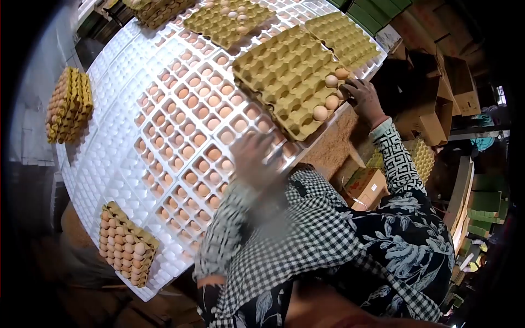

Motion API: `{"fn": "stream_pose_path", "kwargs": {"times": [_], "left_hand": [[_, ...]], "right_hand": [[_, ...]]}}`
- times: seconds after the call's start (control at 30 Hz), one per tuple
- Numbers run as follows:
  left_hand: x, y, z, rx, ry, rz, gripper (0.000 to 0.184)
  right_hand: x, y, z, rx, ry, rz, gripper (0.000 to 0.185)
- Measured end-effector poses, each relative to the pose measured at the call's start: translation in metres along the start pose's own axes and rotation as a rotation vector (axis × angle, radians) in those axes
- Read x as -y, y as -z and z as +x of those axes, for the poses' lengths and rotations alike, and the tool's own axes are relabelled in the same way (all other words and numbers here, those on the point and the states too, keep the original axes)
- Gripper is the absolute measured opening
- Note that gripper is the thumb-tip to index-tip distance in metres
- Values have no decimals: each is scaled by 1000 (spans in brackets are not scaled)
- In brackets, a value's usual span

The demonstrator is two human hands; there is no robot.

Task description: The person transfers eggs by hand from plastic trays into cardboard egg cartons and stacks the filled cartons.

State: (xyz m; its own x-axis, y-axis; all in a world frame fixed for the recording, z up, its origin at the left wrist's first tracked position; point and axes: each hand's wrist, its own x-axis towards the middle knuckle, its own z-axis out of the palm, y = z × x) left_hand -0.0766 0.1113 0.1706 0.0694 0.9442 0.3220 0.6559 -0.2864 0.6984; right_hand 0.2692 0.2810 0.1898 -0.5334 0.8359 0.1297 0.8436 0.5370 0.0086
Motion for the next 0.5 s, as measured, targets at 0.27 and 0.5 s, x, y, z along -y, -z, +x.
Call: {"fn": "stream_pose_path", "kwargs": {"times": [0.27,0.5], "left_hand": [[-36,-113,104,226,-176,261,51],[-78,-96,173,363,342,181,38]], "right_hand": [[-69,23,-5,-280,-504,1829,42],[-57,-1,49,252,-232,68,52]]}}
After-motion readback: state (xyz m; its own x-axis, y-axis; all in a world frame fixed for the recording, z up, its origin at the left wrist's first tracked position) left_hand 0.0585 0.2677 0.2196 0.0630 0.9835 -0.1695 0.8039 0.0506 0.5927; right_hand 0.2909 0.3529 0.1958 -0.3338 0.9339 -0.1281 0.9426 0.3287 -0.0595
